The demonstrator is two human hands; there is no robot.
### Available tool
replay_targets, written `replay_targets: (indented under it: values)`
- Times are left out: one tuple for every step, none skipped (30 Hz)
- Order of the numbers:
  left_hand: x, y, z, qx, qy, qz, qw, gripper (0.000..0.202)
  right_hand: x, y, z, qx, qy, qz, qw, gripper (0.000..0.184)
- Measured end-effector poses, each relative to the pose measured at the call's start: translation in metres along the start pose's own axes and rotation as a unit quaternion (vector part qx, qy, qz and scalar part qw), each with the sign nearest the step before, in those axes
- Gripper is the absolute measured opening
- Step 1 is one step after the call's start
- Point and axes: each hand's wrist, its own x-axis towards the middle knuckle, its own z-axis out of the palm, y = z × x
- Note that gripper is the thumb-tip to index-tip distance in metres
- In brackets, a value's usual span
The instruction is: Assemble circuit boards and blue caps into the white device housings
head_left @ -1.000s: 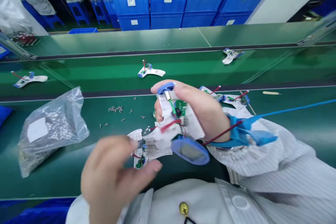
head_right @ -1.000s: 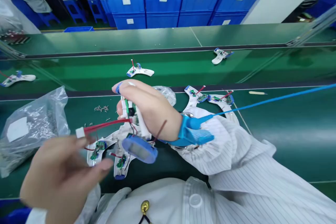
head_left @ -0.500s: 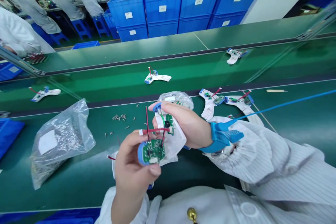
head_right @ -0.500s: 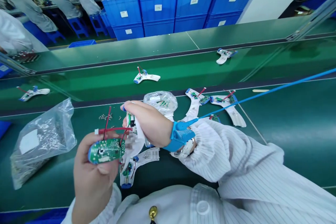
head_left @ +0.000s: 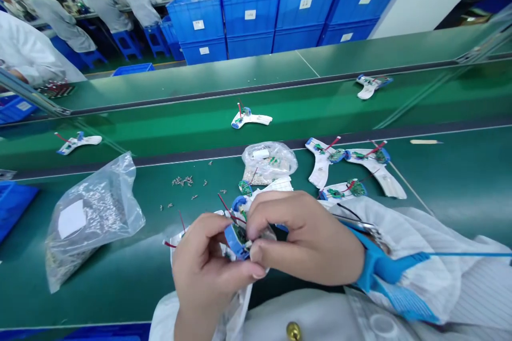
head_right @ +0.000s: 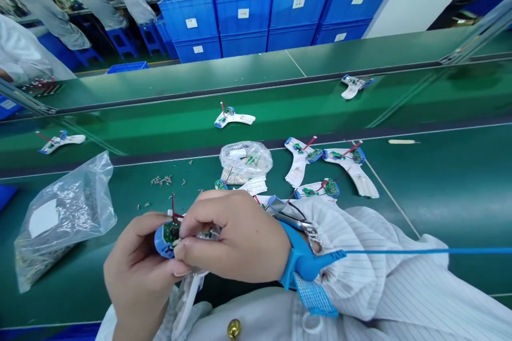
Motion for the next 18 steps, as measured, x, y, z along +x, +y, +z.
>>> replay_targets:
  values:
    - [0.0, 0.0, -0.001, 0.021, -0.011, 0.013, 1.0, 0.037, -0.001, 0.001, -0.001, 0.007, -0.003, -0.003, 1.0, 0.014]
    - [0.001, 0.0, -0.002, 0.035, -0.021, 0.021, 0.999, 0.035, -0.001, 0.003, -0.002, 0.018, -0.006, -0.015, 1.0, 0.015]
    - [0.001, 0.0, -0.002, 0.04, -0.028, 0.028, 0.998, 0.033, -0.001, 0.006, -0.005, 0.032, -0.005, -0.03, 0.999, 0.015]
    - [0.001, -0.001, -0.003, 0.036, -0.032, 0.028, 0.998, 0.03, 0.0, 0.01, -0.009, 0.047, 0.0, -0.042, 0.998, 0.015]
    - [0.002, -0.001, -0.003, 0.024, -0.033, 0.022, 0.999, 0.029, 0.001, 0.014, -0.013, 0.057, 0.009, -0.046, 0.997, 0.015]
    - [0.002, -0.002, -0.003, 0.008, -0.032, 0.018, 0.999, 0.028, 0.004, 0.018, -0.018, 0.055, 0.024, -0.037, 0.998, 0.014]
    - [0.001, -0.004, -0.003, -0.007, -0.033, 0.018, 0.999, 0.028, 0.006, 0.022, -0.023, 0.036, 0.043, -0.015, 0.998, 0.011]
    - [0.001, -0.006, -0.004, -0.015, -0.036, 0.019, 0.999, 0.029, 0.009, 0.025, -0.027, 0.002, 0.06, 0.011, 0.998, 0.009]
    - [0.001, -0.008, -0.005, -0.016, -0.043, 0.027, 0.999, 0.031, 0.013, 0.027, -0.03, -0.036, 0.066, 0.027, 0.997, 0.014]
    - [0.002, -0.01, -0.006, -0.009, -0.055, 0.04, 0.998, 0.032, 0.016, 0.028, -0.032, -0.067, 0.055, 0.027, 0.996, 0.021]
    - [0.002, -0.011, -0.008, 0.002, -0.071, 0.057, 0.996, 0.033, 0.018, 0.028, -0.032, -0.085, 0.024, 0.01, 0.996, 0.025]
    - [0.004, -0.012, -0.01, 0.016, -0.091, 0.072, 0.993, 0.035, 0.021, 0.027, -0.032, -0.09, -0.022, -0.018, 0.996, 0.025]
    - [0.006, -0.011, -0.012, 0.033, -0.112, 0.091, 0.989, 0.036, 0.023, 0.026, -0.031, -0.087, -0.073, -0.044, 0.993, 0.022]
    - [0.009, -0.009, -0.013, 0.053, -0.133, 0.111, 0.983, 0.038, 0.025, 0.025, -0.029, -0.081, -0.121, -0.059, 0.988, 0.019]
    - [0.012, -0.006, -0.015, 0.073, -0.153, 0.133, 0.977, 0.038, 0.026, 0.024, -0.028, -0.075, -0.159, -0.058, 0.983, 0.017]
    - [0.015, -0.002, -0.016, 0.095, -0.169, 0.153, 0.969, 0.036, 0.027, 0.024, -0.027, -0.068, -0.186, -0.045, 0.979, 0.015]
    - [0.018, 0.002, -0.016, 0.117, -0.182, 0.172, 0.961, 0.034, 0.028, 0.024, -0.026, -0.058, -0.205, -0.031, 0.976, 0.013]
    - [0.021, 0.006, -0.017, 0.134, -0.196, 0.189, 0.953, 0.03, 0.029, 0.026, -0.026, -0.043, -0.222, -0.021, 0.974, 0.012]
